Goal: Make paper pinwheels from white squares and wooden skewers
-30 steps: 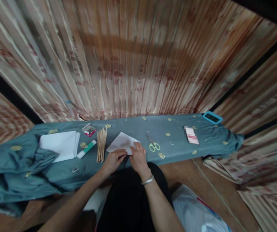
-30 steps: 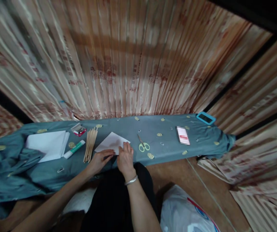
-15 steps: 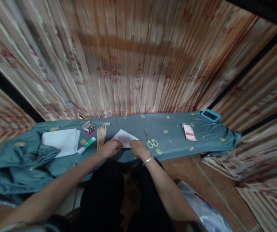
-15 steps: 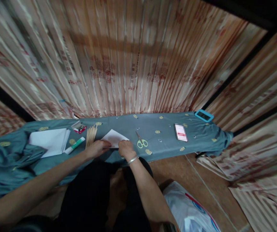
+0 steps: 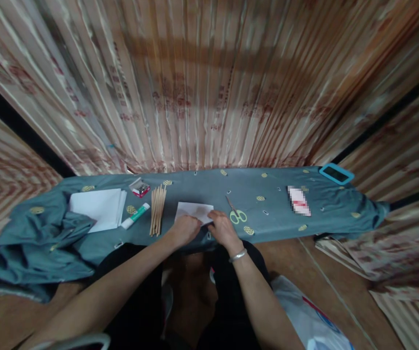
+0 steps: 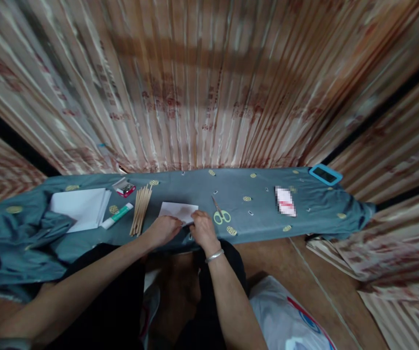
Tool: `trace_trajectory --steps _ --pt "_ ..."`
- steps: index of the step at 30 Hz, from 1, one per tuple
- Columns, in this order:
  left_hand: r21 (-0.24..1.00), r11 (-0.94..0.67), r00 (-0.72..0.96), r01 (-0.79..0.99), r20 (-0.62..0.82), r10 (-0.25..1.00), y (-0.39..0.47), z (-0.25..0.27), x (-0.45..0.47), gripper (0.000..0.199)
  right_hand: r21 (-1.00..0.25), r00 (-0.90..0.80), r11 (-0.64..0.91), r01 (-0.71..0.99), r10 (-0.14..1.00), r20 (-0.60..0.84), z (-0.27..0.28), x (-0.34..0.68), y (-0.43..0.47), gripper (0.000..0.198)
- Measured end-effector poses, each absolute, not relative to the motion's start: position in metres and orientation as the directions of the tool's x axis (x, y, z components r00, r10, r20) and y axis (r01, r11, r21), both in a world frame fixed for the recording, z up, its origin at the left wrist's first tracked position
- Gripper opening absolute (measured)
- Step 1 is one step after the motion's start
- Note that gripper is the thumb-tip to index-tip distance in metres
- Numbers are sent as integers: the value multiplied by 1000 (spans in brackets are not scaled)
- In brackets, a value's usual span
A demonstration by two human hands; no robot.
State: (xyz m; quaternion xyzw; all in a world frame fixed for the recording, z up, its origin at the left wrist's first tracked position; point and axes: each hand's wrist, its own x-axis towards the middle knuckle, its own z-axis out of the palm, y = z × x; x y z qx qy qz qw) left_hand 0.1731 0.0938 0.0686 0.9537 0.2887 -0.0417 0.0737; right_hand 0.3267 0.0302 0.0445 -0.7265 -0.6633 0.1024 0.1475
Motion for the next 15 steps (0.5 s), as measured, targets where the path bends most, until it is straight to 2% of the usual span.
trace_trajectory --steps 5,11,15 --pt "229 -827 857 514 -93 507 96 66 166 24 -402 122 -83 912 990 72 39 335 31 40" --pt "304 -824 877 478 -112 467 101 67 166 20 -500 161 -85 862 981 111 39 348 20 47" --pt "316 -841 896 440 -87 435 102 61 168 18 -507 251 -106 855 941 226 41 379 11 48"
